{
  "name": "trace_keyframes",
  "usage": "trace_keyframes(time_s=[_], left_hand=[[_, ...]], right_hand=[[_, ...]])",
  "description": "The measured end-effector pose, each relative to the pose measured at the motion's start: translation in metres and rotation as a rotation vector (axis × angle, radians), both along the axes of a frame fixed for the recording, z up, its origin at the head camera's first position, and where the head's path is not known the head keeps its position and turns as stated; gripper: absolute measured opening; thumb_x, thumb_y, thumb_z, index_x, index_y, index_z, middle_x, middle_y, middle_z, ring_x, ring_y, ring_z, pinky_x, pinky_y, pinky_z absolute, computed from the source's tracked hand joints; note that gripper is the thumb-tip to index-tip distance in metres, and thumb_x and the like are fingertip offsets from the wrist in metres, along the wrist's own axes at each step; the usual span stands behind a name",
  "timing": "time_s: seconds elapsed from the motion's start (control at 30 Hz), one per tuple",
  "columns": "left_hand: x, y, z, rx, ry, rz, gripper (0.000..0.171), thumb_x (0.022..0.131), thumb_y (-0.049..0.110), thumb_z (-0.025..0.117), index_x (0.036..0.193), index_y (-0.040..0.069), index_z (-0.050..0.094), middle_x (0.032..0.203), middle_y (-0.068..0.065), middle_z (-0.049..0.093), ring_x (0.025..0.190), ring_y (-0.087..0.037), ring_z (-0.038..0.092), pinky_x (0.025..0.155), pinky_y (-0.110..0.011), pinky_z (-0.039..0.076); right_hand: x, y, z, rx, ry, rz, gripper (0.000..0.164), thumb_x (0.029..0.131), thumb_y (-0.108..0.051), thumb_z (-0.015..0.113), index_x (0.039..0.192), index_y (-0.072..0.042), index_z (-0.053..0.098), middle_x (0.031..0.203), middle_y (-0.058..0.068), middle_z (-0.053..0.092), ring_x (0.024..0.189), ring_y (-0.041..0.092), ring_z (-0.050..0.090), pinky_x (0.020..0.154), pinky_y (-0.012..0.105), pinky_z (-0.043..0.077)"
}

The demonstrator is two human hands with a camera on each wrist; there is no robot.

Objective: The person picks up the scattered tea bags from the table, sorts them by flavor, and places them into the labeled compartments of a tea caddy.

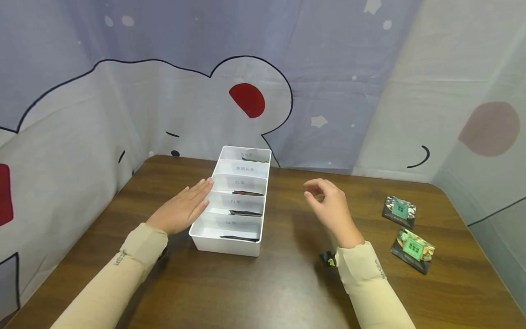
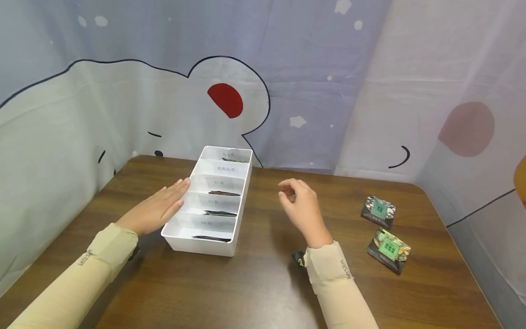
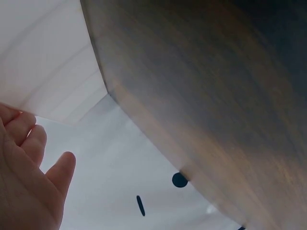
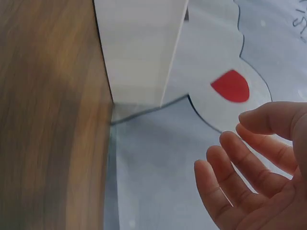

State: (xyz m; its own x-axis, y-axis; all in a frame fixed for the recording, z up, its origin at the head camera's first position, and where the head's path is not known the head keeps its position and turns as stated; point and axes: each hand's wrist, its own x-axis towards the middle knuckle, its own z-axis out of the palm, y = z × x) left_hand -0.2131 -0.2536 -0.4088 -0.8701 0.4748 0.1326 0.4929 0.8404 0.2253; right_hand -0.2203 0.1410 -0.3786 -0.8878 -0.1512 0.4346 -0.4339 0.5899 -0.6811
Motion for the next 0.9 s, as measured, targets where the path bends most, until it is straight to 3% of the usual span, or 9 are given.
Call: trace_keyframes(time_s=[0.2, 0.43, 0.9], left_hand=[[0.0, 0.001, 0.0, 0.007, -0.001, -0.002, 0.059, 0.111, 0.034, 0.033, 0.161, 0.003, 0.023, 0.167, -0.011, 0.023, 0.153, -0.032, 0.021, 0.122, -0.056, 0.021], [-0.001, 0.0, 0.0, -0.007, 0.006, 0.001, 0.059, 0.111, 0.034, 0.033, 0.161, 0.003, 0.023, 0.167, -0.011, 0.024, 0.153, -0.031, 0.022, 0.122, -0.056, 0.022], [0.0, 0.0, 0.001, -0.003, 0.005, 0.001, 0.059, 0.111, 0.033, 0.033, 0.161, 0.003, 0.024, 0.167, -0.011, 0.024, 0.153, -0.031, 0.022, 0.122, -0.056, 0.021]], right_hand=[[-0.001, 0.029, 0.0, 0.046, 0.012, -0.082, 0.017, 0.094, -0.002, 0.067, 0.111, -0.001, 0.07, 0.102, 0.015, 0.069, 0.092, 0.028, 0.067, 0.081, 0.046, 0.059], [-0.002, 0.063, -0.001, 0.067, 0.018, -0.247, 0.02, 0.095, -0.004, 0.064, 0.114, 0.003, 0.068, 0.105, 0.019, 0.071, 0.095, 0.033, 0.069, 0.081, 0.048, 0.058], [-0.007, 0.128, -0.007, 0.168, -0.164, -0.398, 0.04, 0.098, -0.01, 0.063, 0.131, 0.01, 0.056, 0.124, 0.034, 0.062, 0.112, 0.048, 0.06, 0.093, 0.06, 0.05]])
